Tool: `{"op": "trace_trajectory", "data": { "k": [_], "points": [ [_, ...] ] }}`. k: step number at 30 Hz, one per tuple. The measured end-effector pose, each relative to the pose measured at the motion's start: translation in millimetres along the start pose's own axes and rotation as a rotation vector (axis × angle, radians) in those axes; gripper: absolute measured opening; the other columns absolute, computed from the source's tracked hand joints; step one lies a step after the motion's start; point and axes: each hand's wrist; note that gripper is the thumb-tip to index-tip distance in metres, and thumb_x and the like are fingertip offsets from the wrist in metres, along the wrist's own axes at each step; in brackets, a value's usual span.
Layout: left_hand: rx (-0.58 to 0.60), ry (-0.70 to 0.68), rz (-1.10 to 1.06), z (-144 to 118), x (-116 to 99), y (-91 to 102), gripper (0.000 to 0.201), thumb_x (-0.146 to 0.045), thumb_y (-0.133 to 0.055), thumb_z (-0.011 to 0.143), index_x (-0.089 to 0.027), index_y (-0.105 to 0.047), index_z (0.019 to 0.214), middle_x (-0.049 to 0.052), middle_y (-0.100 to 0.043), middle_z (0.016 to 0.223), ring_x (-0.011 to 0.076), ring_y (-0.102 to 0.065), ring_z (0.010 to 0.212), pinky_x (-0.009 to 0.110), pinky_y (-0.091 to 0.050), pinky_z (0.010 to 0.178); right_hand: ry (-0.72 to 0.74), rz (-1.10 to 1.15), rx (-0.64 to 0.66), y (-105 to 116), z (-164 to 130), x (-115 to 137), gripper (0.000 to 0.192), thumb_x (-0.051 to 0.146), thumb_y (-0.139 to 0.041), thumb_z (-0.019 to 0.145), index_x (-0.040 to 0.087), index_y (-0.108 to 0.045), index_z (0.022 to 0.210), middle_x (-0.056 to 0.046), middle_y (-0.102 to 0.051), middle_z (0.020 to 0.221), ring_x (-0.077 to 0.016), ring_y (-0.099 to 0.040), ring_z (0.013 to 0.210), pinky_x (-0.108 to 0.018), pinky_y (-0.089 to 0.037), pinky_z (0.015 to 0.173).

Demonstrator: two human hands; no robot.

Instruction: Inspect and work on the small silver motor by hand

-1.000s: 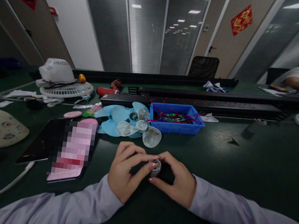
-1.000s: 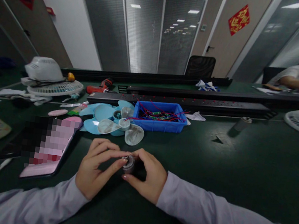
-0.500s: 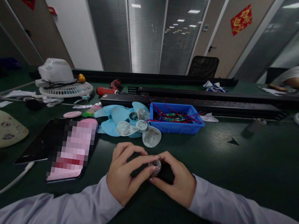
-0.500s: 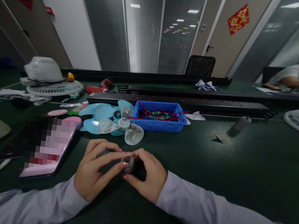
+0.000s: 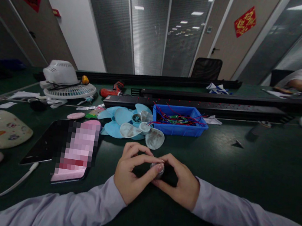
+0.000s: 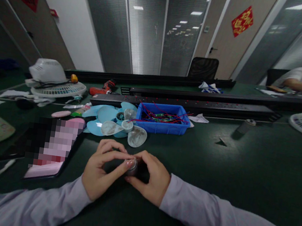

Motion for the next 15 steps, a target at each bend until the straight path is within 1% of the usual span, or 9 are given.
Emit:
{"op": "trace_trajectory", "data": {
  "k": [3,5,7,9,10,12,15],
  "points": [
    [-0.071,-0.056,0.032,-2.8,1.9,7.9,0.012,-0.020,-0.067,0.079,-0.025,-0.073,0.089,0.002,-0.061,0.079,0.0195,-0.051,0.087,0.034,-0.043,0.077,-0.006,0.007,0.007,0.3,-0.1,0.4,0.032,0.018,-0.071,0.073,0.019,-0.055,0.100,-0.003,-0.063,0.095,-0.0191,-0.060,0.088,-0.035,-0.048,0.079],
    [-0.063,-0.063,0.105,-10.0,7.2,18.7,0.013,-0.022,-0.066,0.081,-0.027,-0.073,0.091,0.002,-0.061,0.081,0.0195,-0.051,0.087,0.033,-0.044,0.076,-0.014,0.006,0.012,0.6,-0.2,0.9,0.034,0.019,-0.072,0.073,0.019,-0.055,0.102,-0.004,-0.063,0.097,-0.0194,-0.060,0.091,-0.035,-0.048,0.081],
    [0.030,-0.045,0.199,-21.8,15.7,32.6,0.015,-0.027,-0.067,0.080,-0.031,-0.073,0.094,0.002,-0.061,0.084,0.0200,-0.051,0.087,0.033,-0.045,0.075,-0.024,-0.004,0.009,0.9,-0.1,1.1,0.035,0.020,-0.072,0.073,0.019,-0.055,0.103,-0.004,-0.063,0.098,-0.0196,-0.060,0.092,-0.036,-0.048,0.083],
    [0.176,-0.030,0.278,-36.0,25.5,47.0,0.019,-0.034,-0.068,0.079,-0.037,-0.072,0.097,0.002,-0.062,0.087,0.0205,-0.051,0.087,0.032,-0.047,0.072,-0.031,-0.011,0.005,1.2,0.2,1.0,0.036,0.020,-0.073,0.072,0.019,-0.055,0.103,-0.004,-0.063,0.097,-0.0196,-0.060,0.091,-0.036,-0.048,0.082],
    [0.223,-0.032,0.310,-42.7,30.1,53.4,0.019,-0.037,-0.068,0.079,-0.039,-0.071,0.098,0.002,-0.061,0.088,0.0204,-0.051,0.086,0.031,-0.048,0.071,-0.034,-0.012,0.005,1.4,0.3,1.0,0.036,0.020,-0.073,0.072,0.019,-0.055,0.103,-0.004,-0.063,0.097,-0.0197,-0.060,0.090,-0.036,-0.048,0.082],
    [0.277,-0.042,0.368,-53.0,37.1,62.9,0.019,-0.042,-0.067,0.079,-0.042,-0.071,0.098,0.002,-0.061,0.088,0.0206,-0.051,0.085,0.031,-0.049,0.068,-0.040,-0.016,0.011,1.8,0.4,1.1,0.036,0.020,-0.073,0.072,0.019,-0.055,0.103,-0.004,-0.063,0.096,-0.0199,-0.060,0.090,-0.036,-0.048,0.082],
    [0.300,-0.049,0.410,-57.7,39.8,67.2,0.019,-0.045,-0.066,0.078,-0.043,-0.071,0.097,0.002,-0.060,0.087,0.0202,-0.051,0.083,0.030,-0.049,0.065,-0.041,-0.016,0.013,2.0,0.2,1.7,0.036,0.020,-0.073,0.072,0.019,-0.055,0.103,-0.004,-0.063,0.097,-0.0199,-0.060,0.090,-0.036,-0.048,0.082]
  ]
}}
Point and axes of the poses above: each hand's wrist, its own z-axis towards the middle knuckle, its own y-axis out of the back of the hand, x = y × z
